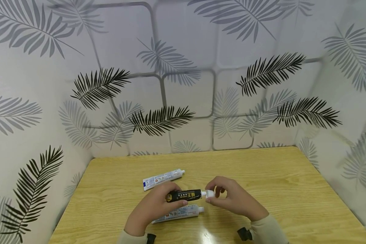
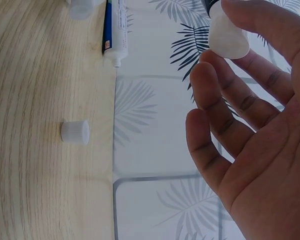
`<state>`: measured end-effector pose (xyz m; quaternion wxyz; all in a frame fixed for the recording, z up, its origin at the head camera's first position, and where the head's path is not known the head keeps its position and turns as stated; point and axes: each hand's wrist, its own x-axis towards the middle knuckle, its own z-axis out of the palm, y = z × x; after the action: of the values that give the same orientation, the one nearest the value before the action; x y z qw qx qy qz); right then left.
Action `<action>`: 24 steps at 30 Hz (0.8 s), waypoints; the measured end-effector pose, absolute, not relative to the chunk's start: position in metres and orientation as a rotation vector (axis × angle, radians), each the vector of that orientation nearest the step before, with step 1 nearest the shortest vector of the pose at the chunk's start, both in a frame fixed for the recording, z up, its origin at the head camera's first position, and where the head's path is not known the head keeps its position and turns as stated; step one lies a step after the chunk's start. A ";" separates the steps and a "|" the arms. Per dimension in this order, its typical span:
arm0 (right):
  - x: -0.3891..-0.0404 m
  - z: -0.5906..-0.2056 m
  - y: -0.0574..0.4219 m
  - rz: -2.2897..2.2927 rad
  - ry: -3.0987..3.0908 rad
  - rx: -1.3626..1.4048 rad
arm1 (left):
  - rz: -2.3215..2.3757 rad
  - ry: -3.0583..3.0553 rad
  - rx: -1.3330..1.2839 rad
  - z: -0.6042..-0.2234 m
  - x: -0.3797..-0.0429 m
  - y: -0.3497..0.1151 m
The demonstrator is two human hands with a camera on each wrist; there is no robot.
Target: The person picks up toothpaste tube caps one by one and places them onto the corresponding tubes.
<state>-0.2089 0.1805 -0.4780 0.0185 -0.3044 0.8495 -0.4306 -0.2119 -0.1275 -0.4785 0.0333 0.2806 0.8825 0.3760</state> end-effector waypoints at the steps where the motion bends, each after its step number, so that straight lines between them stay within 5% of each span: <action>1: -0.209 -0.478 0.180 -1.338 2.636 -0.946 | 1.161 2.713 0.874 -0.479 -0.212 -0.127; 24: -0.207 -0.478 0.177 -1.311 2.623 -1.002 | 1.121 2.674 0.863 -0.478 -0.210 -0.122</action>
<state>-0.2068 0.1774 -0.4776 0.0215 -0.3232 0.8463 -0.4230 -0.2098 -0.1225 -0.4779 0.0583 0.2848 0.8824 0.3698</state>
